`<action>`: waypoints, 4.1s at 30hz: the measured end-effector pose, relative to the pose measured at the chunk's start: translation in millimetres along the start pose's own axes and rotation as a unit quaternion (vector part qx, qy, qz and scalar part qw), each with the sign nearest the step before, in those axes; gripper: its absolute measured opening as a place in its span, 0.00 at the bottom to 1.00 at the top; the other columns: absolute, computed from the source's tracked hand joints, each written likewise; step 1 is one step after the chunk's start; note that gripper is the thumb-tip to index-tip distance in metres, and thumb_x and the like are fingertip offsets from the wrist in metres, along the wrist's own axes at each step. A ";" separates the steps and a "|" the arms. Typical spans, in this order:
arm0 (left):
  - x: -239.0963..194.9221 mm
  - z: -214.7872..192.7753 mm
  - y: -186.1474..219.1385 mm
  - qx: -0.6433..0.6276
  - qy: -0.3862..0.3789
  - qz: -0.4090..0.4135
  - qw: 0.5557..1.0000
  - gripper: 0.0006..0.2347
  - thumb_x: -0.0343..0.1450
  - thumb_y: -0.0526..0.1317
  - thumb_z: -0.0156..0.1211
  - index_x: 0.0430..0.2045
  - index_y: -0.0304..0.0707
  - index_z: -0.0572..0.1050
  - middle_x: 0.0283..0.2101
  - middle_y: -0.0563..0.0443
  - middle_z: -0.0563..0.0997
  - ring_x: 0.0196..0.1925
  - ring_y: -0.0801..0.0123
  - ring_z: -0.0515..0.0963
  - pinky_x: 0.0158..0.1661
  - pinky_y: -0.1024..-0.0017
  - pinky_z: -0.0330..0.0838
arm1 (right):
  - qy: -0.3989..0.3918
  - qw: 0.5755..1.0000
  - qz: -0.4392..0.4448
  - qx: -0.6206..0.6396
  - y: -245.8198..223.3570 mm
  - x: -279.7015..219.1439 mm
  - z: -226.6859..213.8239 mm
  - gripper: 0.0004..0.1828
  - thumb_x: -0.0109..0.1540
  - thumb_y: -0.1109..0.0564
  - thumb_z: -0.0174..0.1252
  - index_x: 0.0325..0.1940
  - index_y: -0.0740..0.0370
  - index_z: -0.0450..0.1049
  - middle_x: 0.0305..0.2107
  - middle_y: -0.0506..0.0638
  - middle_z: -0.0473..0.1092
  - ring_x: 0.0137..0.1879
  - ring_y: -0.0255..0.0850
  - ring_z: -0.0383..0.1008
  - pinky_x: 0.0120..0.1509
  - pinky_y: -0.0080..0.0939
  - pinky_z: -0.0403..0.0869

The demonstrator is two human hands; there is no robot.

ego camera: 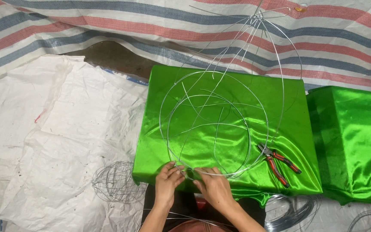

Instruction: The person bends and shapes metal wire into a circular base and a conical structure, securing joints by twisting wire ends together by hand.

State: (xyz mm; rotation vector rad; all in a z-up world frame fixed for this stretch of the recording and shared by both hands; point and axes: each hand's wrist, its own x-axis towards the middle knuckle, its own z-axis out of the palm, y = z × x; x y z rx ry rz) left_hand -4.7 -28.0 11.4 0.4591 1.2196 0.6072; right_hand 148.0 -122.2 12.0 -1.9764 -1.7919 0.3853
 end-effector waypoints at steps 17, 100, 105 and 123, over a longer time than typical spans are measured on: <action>10.1 -2.0 -10.1 0.110 -0.001 0.007 0.994 0.17 0.72 0.32 0.57 0.56 0.32 0.74 0.40 0.39 0.86 0.28 0.65 0.82 0.34 0.73 0.81 | 0.027 0.999 0.003 0.047 -4.5 1.2 8.0 0.19 0.58 0.56 0.66 0.53 0.56 0.77 0.39 0.53 0.80 0.36 0.49 0.82 0.39 0.49 0.78; 12.9 13.4 -8.8 0.068 0.028 0.088 0.993 0.18 0.70 0.22 0.56 0.53 0.35 0.68 0.45 0.39 0.83 0.29 0.61 0.81 0.25 0.71 0.75 | -0.179 0.959 0.183 0.121 10.2 27.9 9.4 0.08 0.64 0.51 0.59 0.45 0.50 0.79 0.32 0.46 0.80 0.33 0.41 0.78 0.35 0.43 0.77; 18.6 11.6 -14.9 0.120 0.039 0.117 0.985 0.14 0.71 0.26 0.56 0.51 0.33 0.74 0.42 0.43 0.86 0.24 0.72 0.78 0.22 0.79 0.71 | -0.142 0.978 0.124 0.093 4.5 36.5 12.6 0.06 0.64 0.61 0.57 0.39 0.56 0.80 0.20 0.47 0.76 0.19 0.37 0.71 0.20 0.30 0.72; 26.2 14.7 -21.8 0.118 0.048 0.153 0.980 0.12 0.72 0.28 0.56 0.49 0.30 0.79 0.34 0.41 0.86 0.16 0.74 0.71 0.15 0.79 0.61 | -0.110 0.972 0.132 0.157 20.9 50.0 24.2 0.03 0.64 0.60 0.60 0.38 0.62 0.75 0.37 0.53 0.77 0.35 0.41 0.80 0.42 0.32 0.86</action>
